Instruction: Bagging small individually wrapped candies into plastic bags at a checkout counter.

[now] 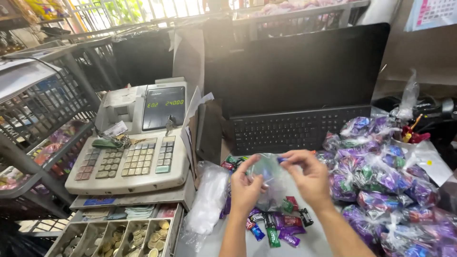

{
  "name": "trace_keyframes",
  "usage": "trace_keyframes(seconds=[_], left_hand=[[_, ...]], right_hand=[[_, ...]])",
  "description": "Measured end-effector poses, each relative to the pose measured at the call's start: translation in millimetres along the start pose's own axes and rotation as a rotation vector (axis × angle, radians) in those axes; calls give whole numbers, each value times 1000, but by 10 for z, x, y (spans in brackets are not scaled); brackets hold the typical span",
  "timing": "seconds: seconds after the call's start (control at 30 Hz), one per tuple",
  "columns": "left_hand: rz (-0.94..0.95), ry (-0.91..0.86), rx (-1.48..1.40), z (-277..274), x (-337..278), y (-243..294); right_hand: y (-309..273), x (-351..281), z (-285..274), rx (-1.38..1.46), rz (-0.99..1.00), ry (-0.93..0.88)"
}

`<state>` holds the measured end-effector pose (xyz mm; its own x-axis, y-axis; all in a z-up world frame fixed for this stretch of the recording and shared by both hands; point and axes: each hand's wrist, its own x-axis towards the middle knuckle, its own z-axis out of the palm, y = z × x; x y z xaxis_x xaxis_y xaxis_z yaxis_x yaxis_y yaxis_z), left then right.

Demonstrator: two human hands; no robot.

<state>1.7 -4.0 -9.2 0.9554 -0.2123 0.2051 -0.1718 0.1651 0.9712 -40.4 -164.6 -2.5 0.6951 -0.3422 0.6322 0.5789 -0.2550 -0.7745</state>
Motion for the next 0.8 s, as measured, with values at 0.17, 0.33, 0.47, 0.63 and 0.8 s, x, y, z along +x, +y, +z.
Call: trace_keyframes(seconds=[0.17,0.33,0.47,0.63,0.8], left_hand=[[0,-16,-2,-4,-18,28],[-155,129,-42,-35,-25,205],[-98,133,-40,-24,-57,196],[-92,149,-62,-39,-62,204],[-108,114,-13,-26,-67,221]], right_hand=[[144,12,-11,-399,-183,-140],[-32,167,-265,-758,727,-769],[188,-5,-79,-987,717,-1048],[547,15,-165,-772,789,-779],[333,131,-225,-672,857,-574]])
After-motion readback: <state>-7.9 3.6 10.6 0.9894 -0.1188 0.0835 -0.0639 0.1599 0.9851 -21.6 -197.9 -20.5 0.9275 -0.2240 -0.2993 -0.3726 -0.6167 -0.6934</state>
